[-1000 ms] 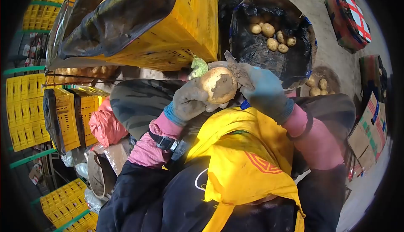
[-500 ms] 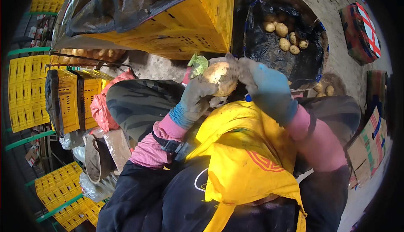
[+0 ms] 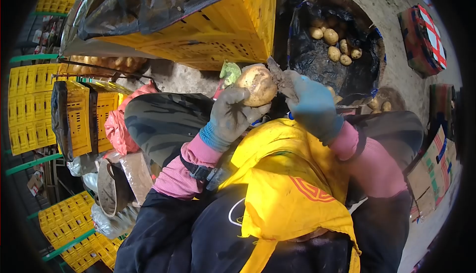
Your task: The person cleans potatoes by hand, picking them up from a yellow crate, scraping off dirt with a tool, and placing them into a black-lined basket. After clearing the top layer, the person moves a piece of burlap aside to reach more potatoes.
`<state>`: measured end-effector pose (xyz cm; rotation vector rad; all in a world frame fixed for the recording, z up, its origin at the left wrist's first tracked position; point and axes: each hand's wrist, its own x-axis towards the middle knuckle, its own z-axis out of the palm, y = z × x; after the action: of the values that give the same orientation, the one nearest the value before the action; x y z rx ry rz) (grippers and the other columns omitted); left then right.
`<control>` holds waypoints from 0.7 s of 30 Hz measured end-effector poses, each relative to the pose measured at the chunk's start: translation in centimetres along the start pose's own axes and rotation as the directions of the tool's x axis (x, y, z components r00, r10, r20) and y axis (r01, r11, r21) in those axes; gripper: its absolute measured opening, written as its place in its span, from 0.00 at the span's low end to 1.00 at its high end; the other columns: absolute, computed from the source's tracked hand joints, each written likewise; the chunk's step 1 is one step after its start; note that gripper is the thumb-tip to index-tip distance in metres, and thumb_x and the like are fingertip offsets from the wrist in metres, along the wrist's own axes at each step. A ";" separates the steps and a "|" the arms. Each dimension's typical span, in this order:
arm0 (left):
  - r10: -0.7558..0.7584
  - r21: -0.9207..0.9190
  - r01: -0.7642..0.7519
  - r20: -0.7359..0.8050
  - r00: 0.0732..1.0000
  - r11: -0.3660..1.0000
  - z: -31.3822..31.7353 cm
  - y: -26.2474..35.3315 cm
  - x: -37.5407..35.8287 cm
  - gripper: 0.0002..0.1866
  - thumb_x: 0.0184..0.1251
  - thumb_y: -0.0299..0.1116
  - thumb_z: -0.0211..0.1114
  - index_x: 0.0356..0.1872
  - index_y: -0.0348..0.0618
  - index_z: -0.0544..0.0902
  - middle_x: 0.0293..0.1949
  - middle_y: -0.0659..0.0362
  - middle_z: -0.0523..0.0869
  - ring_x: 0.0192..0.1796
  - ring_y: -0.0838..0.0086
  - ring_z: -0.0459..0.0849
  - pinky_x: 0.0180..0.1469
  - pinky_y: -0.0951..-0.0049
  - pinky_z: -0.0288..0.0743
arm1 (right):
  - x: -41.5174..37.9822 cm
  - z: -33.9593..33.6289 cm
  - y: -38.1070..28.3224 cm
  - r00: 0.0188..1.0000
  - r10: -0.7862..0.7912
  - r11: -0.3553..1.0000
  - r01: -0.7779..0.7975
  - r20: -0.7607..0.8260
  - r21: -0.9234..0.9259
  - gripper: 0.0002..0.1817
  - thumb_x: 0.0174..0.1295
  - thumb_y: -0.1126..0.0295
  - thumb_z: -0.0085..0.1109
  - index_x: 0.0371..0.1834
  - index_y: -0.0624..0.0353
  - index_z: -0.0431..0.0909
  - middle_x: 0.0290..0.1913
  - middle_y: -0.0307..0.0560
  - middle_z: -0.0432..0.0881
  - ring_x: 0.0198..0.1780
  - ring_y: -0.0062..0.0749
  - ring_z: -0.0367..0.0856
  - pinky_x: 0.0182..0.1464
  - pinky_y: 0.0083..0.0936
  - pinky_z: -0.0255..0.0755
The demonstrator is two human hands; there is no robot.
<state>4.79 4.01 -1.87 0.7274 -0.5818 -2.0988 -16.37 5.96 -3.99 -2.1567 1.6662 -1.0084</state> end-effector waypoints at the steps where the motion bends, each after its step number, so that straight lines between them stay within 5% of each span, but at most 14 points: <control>1: 0.020 0.016 -0.022 0.117 0.993 1.000 -1.1 -0.2 0.2 0.27 0.72 0.29 0.61 0.70 0.35 0.69 0.63 0.49 0.79 0.62 0.63 0.81 0.58 0.63 0.83 | -0.3 -0.3 -0.3 0.999 -0.021 1.000 0.021 0.036 -0.013 0.07 0.65 0.69 0.55 0.44 0.53 0.75 0.33 0.50 0.82 0.33 0.51 0.83 0.33 0.43 0.77; 2: 0.038 0.031 -0.047 0.233 0.972 0.998 -2.4 -0.3 0.6 0.27 0.71 0.27 0.61 0.70 0.35 0.69 0.63 0.49 0.79 0.63 0.63 0.81 0.59 0.62 0.83 | -0.5 -0.5 -0.6 0.994 -0.030 0.998 0.036 0.109 -0.052 0.07 0.65 0.69 0.55 0.44 0.53 0.75 0.34 0.50 0.82 0.33 0.51 0.84 0.33 0.43 0.77; 4: 0.012 0.094 -0.033 0.219 0.976 0.995 -1.9 0.3 0.9 0.28 0.70 0.25 0.62 0.70 0.36 0.69 0.61 0.52 0.79 0.61 0.64 0.82 0.60 0.65 0.82 | -0.7 -0.8 -1.0 0.967 -0.042 0.989 0.075 0.253 -0.124 0.07 0.66 0.69 0.55 0.45 0.52 0.75 0.35 0.50 0.83 0.34 0.51 0.84 0.32 0.43 0.77; 6: -0.055 0.174 0.064 -0.051 0.997 0.983 -0.5 0.4 1.0 0.29 0.67 0.23 0.64 0.70 0.38 0.70 0.58 0.55 0.80 0.56 0.68 0.84 0.57 0.70 0.82 | -0.2 -1.1 -0.5 0.987 -0.029 0.998 0.036 0.159 -0.042 0.06 0.67 0.68 0.55 0.45 0.53 0.75 0.35 0.50 0.83 0.34 0.51 0.84 0.33 0.43 0.78; 10: 0.121 0.465 -0.101 -0.014 0.993 0.879 0.0 -0.1 1.3 0.43 0.56 0.19 0.76 0.73 0.39 0.65 0.62 0.57 0.76 0.60 0.72 0.80 0.63 0.70 0.78 | 0.2 -1.3 0.7 0.999 -0.041 0.999 0.041 0.022 -0.036 0.07 0.68 0.66 0.54 0.46 0.53 0.75 0.36 0.50 0.84 0.35 0.50 0.85 0.34 0.42 0.78; 13: 0.164 0.615 -0.137 0.013 0.986 0.777 0.3 -0.9 1.5 0.45 0.53 0.17 0.78 0.73 0.38 0.65 0.62 0.57 0.76 0.61 0.72 0.78 0.66 0.69 0.76 | 0.2 -1.0 0.9 0.989 0.019 0.996 -0.005 0.148 -0.090 0.08 0.68 0.65 0.55 0.46 0.53 0.75 0.34 0.50 0.83 0.36 0.49 0.86 0.35 0.40 0.79; 16: 0.203 0.689 -0.158 0.016 0.979 0.707 0.5 -1.5 1.6 0.46 0.51 0.16 0.78 0.73 0.38 0.65 0.61 0.57 0.76 0.62 0.73 0.78 0.67 0.69 0.76 | -0.5 -0.9 -0.4 0.992 -0.060 0.981 0.079 0.113 -0.176 0.08 0.67 0.66 0.56 0.46 0.54 0.75 0.31 0.49 0.81 0.35 0.48 0.86 0.34 0.40 0.79; 19: 0.216 0.832 -0.092 -0.035 0.976 0.548 0.0 -1.5 1.8 0.45 0.48 0.27 0.83 0.70 0.39 0.69 0.60 0.55 0.77 0.61 0.70 0.81 0.64 0.69 0.77 | -1.7 0.3 -1.5 0.959 0.012 0.960 0.068 0.285 -0.270 0.08 0.67 0.66 0.56 0.45 0.55 0.74 0.30 0.49 0.79 0.33 0.48 0.85 0.33 0.42 0.78; 21: 0.272 0.905 -0.111 -0.005 0.962 0.410 -0.7 -1.5 1.8 0.44 0.45 0.34 0.84 0.68 0.42 0.73 0.58 0.53 0.78 0.59 0.66 0.82 0.62 0.67 0.79 | -1.2 -0.5 -0.1 0.979 -0.066 0.977 0.102 0.191 -0.186 0.08 0.66 0.68 0.56 0.45 0.54 0.74 0.30 0.49 0.80 0.32 0.48 0.85 0.32 0.42 0.78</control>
<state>3.55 3.30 -3.80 1.3154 -1.6903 -1.3398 -16.77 7.20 -4.06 -2.3816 1.6592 -0.6646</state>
